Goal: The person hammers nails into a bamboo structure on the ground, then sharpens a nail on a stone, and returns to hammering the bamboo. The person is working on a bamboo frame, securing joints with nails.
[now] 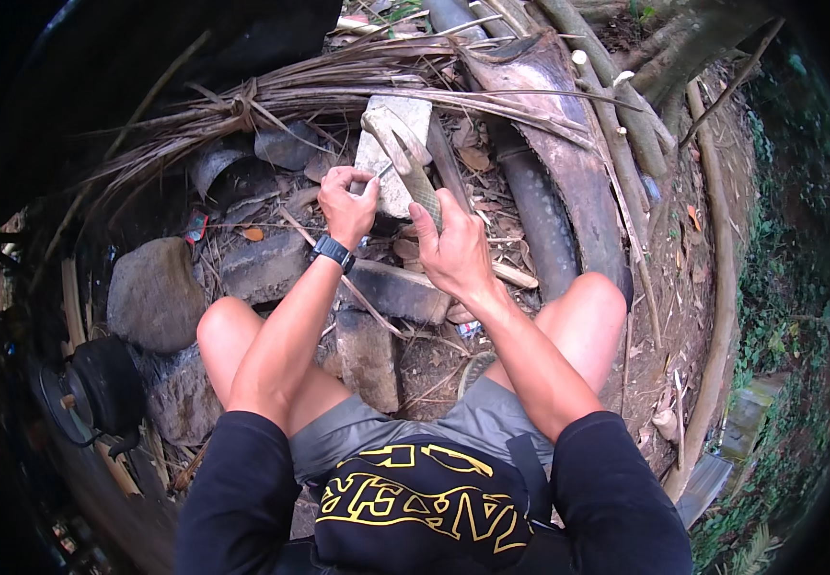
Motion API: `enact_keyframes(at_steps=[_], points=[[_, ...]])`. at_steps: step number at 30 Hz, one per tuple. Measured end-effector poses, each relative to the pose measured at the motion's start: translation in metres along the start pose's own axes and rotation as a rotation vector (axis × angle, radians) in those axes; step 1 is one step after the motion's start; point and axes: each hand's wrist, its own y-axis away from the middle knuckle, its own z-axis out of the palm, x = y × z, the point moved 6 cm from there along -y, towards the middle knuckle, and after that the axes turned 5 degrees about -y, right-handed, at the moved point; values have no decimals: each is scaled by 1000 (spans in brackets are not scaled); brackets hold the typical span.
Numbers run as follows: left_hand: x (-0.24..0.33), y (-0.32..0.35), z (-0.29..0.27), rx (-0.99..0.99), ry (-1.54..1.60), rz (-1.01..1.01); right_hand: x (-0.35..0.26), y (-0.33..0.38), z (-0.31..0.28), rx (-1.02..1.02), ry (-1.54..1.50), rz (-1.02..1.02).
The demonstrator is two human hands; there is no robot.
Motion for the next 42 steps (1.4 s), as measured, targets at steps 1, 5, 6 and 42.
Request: enact_keyframes(at_steps=[1, 5, 6, 42], points=[[1, 2, 2, -10, 7, -6, 7, 2, 1, -30, -4, 32], [-8, 2, 5, 11, 11, -33, 35, -4, 16, -118, 235, 84], [-9, 4, 6, -6, 34, -45, 36, -3, 14, -70, 219, 73], [3, 13, 6, 50, -68, -107, 13, 6, -5, -50, 39, 65]])
